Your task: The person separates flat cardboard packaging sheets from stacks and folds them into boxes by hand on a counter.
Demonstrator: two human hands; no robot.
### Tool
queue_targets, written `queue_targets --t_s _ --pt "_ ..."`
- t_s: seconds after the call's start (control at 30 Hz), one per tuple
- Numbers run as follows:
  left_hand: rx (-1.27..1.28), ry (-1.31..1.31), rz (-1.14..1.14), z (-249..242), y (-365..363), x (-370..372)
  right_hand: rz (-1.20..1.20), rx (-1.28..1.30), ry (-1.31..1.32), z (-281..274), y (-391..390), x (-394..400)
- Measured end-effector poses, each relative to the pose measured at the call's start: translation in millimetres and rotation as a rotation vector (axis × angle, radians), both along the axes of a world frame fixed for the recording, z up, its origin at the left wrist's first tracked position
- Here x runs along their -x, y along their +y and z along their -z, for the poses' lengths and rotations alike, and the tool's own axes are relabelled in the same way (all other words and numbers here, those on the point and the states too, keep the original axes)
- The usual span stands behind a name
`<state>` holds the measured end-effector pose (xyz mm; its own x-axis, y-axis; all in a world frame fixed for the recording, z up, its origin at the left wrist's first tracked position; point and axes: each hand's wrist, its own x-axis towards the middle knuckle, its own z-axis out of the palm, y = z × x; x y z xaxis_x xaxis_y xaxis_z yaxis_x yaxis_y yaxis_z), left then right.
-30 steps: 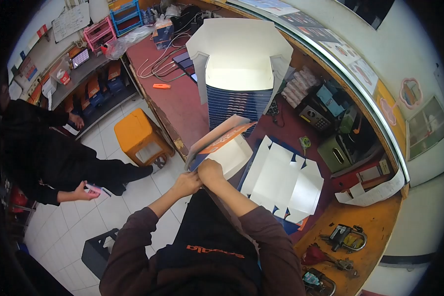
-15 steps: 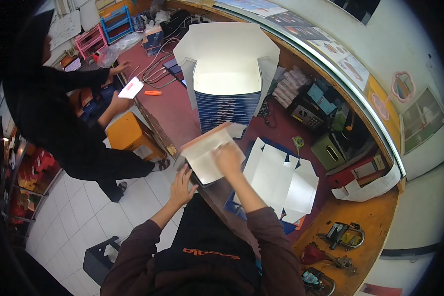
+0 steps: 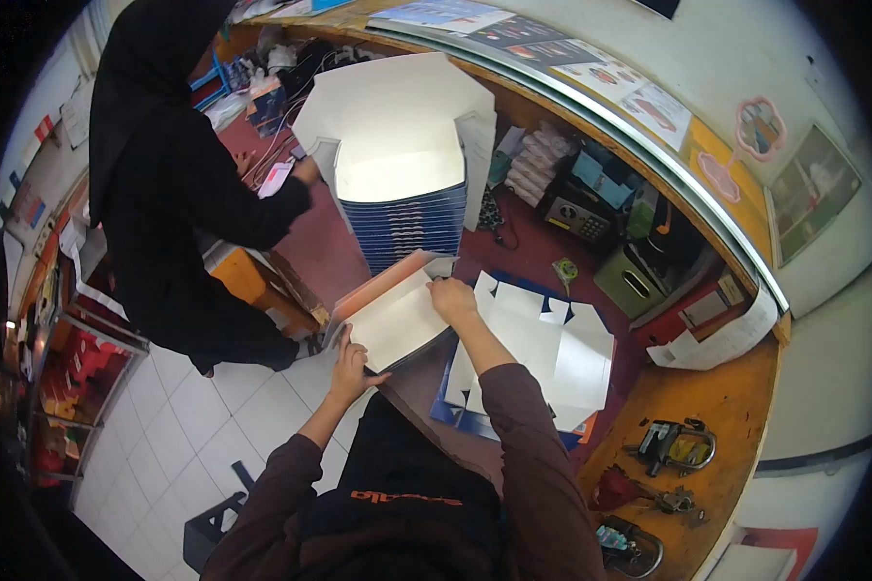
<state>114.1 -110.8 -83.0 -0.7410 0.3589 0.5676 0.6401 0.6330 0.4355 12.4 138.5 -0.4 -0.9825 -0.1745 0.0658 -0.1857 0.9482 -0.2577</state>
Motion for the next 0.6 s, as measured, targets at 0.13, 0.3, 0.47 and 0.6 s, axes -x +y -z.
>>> queue_targets --t_s 0.13,0.3,0.47,0.6 --pt "0.11 0.01 -0.002 -16.0 0.8 2.7 0.146 0.069 -0.004 -20.8 2.5 -12.5" --pt "0.068 0.101 0.006 -26.3 43.7 -36.8 0.287 1.346 0.138 61.6 74.4 -35.6" --pt "0.417 -0.013 0.518 -29.1 178.2 -54.4 0.644 1.309 0.064 -11.6 77.7 -124.0" --pt "0.575 -0.213 0.563 10.8 230.1 -35.9 0.551 1.395 0.028 3.5 119.4 -171.7"
